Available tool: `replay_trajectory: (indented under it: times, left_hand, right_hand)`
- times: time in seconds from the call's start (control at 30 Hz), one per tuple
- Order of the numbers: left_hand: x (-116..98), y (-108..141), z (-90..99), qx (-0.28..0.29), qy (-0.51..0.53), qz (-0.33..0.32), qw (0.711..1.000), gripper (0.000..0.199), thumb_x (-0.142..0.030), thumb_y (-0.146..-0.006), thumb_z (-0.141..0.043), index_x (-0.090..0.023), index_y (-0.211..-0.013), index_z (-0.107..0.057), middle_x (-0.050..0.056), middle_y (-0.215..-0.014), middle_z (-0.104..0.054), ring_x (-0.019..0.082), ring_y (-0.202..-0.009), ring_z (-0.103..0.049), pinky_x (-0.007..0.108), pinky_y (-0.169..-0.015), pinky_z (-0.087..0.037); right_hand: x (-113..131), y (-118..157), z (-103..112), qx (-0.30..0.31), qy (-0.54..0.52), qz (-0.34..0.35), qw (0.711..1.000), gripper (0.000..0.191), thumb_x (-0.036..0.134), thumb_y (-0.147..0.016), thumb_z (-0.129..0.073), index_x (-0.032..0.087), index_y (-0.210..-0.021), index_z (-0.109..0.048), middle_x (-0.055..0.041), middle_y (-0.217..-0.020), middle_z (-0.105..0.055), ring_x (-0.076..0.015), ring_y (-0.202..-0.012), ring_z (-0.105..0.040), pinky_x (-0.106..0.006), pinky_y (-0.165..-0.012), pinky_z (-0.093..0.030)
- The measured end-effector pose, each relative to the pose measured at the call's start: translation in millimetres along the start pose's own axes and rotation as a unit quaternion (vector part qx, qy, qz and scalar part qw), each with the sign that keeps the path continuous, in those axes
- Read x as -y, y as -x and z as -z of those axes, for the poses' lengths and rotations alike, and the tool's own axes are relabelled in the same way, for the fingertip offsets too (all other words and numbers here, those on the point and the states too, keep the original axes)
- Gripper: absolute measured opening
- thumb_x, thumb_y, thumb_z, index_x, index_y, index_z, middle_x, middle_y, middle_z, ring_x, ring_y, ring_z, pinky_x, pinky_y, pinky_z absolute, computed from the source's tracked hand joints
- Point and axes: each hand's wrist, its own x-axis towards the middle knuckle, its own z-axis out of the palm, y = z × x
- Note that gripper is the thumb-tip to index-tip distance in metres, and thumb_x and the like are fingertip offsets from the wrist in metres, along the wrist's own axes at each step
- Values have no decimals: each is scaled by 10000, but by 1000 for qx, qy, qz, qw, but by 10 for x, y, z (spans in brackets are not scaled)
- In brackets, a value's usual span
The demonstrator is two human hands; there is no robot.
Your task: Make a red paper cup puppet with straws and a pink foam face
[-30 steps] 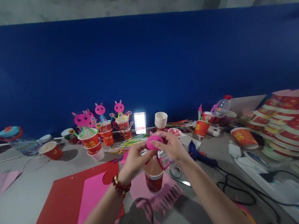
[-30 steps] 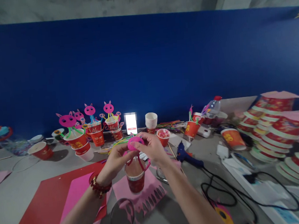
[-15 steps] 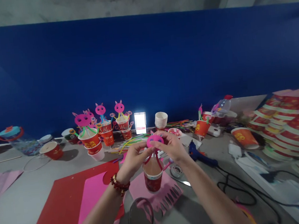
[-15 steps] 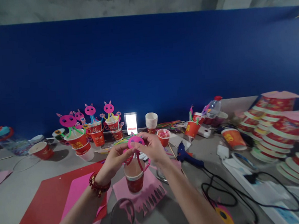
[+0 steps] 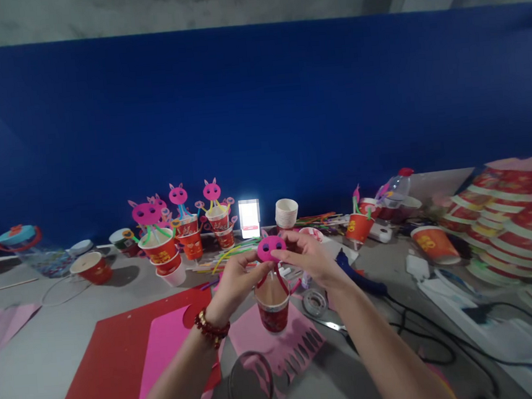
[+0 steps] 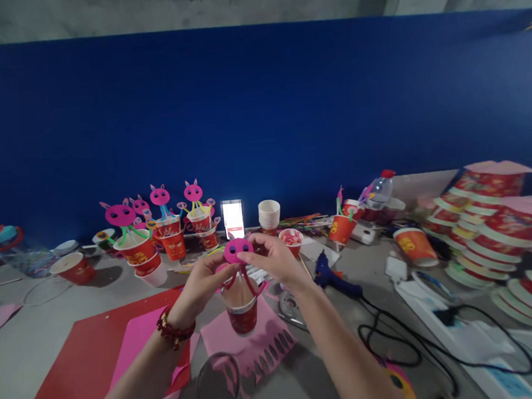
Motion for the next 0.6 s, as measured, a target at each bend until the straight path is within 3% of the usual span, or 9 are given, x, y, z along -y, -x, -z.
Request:
replay_trajectory:
  times: [0.1, 0.2, 0.3, 0.43, 0.6]
  left_hand:
    - [49, -26, 38, 11, 68, 7, 998, 369, -452, -776, -774, -175, -1020, -783, 79, -980, -777, 236, -911, -675, 315, -848, -496]
    - [137, -66, 97, 7, 153, 18, 988, 422, -527, -859, -658, -154, -1020, -775, 125, -1059, -763, 273, -1019, -670, 376, -939, -488]
    - [217, -98, 164, 91, 199, -12, 976, 513, -561, -861, -640, -159, -1169, -722, 159, -1231, -701, 315, -1159, -624, 438, -1024, -447]
    - [310, -112, 224, 208, 193, -30, 958, 840, -503, -679, -846, -245, -1414, -534, 136, -1480, -522, 360, -1382, -438, 483, -1129, -341]
    - [407, -104, 214, 220, 120, 37, 967, 1009, -348, -634, -910, -278, -1498, -394, 131, -1429, -568, 343, -1299, -527, 491, -1099, -363]
  right_hand:
    - [11, 3, -15, -24, -8, 1, 1000, 242, 398, -737, -825, 212, -835, -707, 7, -814, -675, -158, -756, -625, -280, -732, -502]
    - [14, -3, 5, -47, -12, 2, 999, 250, 408, -738, -823, 215, -859, -722, 1, -840, -701, -166, -774, -642, -295, -752, -513]
    - [-7, -19, 43, -58, -14, 16, 998, 246, 403, -740, -821, 207, -860, -733, -11, -875, -717, -175, -800, -653, -310, -783, -520]
    - [-45, -40, 81, -83, -30, 31, 996, 256, 414, -749, -814, 206, -871, -724, -28, -867, -725, -193, -815, -663, -334, -798, -538]
    - [-14, -34, 122, -110, -38, 38, 992, 288, 459, -756, -811, 216, -876, -714, -37, -880, -725, -197, -820, -668, -331, -808, -547]
